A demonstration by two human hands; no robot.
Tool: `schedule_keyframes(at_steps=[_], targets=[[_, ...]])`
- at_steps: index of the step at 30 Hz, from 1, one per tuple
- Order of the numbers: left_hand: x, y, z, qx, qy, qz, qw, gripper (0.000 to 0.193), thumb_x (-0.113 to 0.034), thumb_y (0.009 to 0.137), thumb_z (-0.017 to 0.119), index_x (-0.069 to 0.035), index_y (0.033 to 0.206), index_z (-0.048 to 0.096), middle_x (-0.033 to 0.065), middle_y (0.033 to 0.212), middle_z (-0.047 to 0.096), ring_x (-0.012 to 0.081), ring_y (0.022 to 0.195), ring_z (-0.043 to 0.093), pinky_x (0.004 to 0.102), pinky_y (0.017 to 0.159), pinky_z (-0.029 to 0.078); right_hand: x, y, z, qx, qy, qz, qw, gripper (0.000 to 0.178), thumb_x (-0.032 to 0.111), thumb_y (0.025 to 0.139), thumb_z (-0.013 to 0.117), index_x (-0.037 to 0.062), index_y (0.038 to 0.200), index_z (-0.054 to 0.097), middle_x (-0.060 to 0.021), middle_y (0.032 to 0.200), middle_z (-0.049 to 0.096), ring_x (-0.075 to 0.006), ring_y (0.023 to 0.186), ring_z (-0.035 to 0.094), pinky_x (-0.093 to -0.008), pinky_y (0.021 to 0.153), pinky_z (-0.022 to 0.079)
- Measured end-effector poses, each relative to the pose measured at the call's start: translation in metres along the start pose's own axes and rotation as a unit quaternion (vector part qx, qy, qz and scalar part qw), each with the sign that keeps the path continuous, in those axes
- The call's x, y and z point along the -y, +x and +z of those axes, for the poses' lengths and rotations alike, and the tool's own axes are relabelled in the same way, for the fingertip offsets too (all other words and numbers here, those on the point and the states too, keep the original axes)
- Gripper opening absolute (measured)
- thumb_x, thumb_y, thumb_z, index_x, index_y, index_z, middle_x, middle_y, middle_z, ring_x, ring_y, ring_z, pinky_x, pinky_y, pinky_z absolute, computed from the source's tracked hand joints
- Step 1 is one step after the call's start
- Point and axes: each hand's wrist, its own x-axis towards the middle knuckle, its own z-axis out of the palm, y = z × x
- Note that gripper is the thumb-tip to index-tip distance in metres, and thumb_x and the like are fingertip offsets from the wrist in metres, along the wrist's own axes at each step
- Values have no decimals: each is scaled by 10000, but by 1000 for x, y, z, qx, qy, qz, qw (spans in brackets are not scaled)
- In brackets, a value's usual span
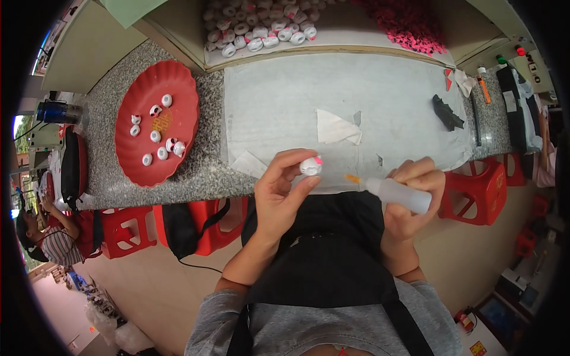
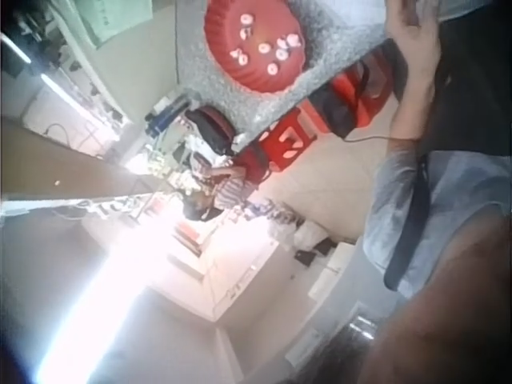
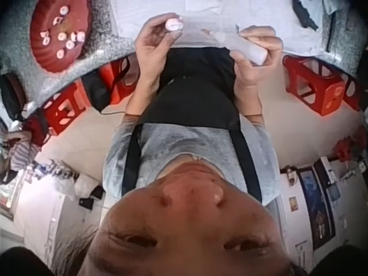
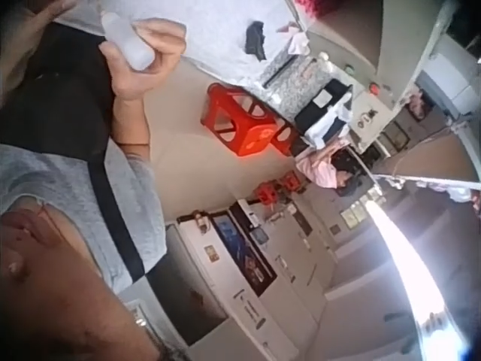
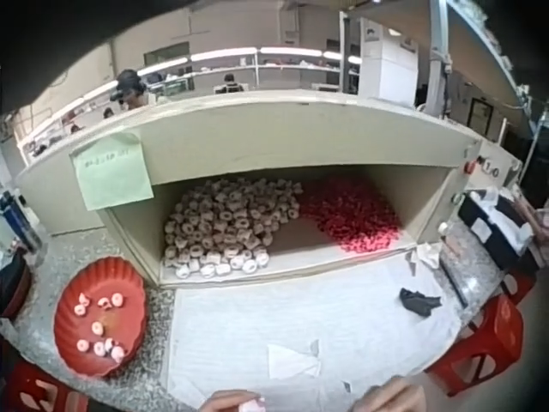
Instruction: Assemble small toy figurines by applying glue and attaching parts at a workbench.
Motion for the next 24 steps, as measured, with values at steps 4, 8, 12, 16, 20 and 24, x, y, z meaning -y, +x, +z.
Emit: schedule_keyframes(at_steps=[4,8,12,16,20,24], targets=[[-9,8,-20,-82,-33,16,996,343,84,680,535,32,1005,441,122,970,492,153,870,489,249,771,384,-20,32,-27,26,-21,94,995,292,-19,620,570,46,790,342,-95,798,414,-155,659,462,-251,546,418],[-14,8,-30,-104,-21,42,993,342,44,689,550,18,1012,443,123,961,501,162,837,506,268,749,402,-51,91,-41,78,-103,186,974,241,-36,644,526,24,838,396,-78,813,452,-157,728,506,-241,548,428],[-13,5,-29,-103,-41,39,993,349,84,677,546,31,1005,439,122,965,500,126,854,490,206,732,383,-119,164,-55,59,-361,161,917,265,56,673,544,22,920,455,-100,833,505,-169,718,521,-266,577,438],[-14,5,-27,-106,-30,38,993,350,84,675,548,30,1003,440,122,961,504,123,845,495,203,725,385,-181,218,-58,70,-614,-30,786,302,169,690,545,68,970,499,-158,861,537,-301,731,539,-370,656,440],[-16,2,-25,-106,-33,34,993,351,85,674,549,30,1003,440,125,966,502,121,838,497,198,716,386,-209,231,-62,57,-692,-55,717,236,185,699,525,175,932,560,-129,857,550,-302,742,539,-380,664,439],[-15,1,-22,-93,-51,19,994,348,94,676,540,32,1002,438,129,974,499,137,867,496,219,747,394,-180,216,-49,40,-655,-8,754,188,198,702,531,78,843,567,-141,814,559,-298,707,541,-358,640,436]])
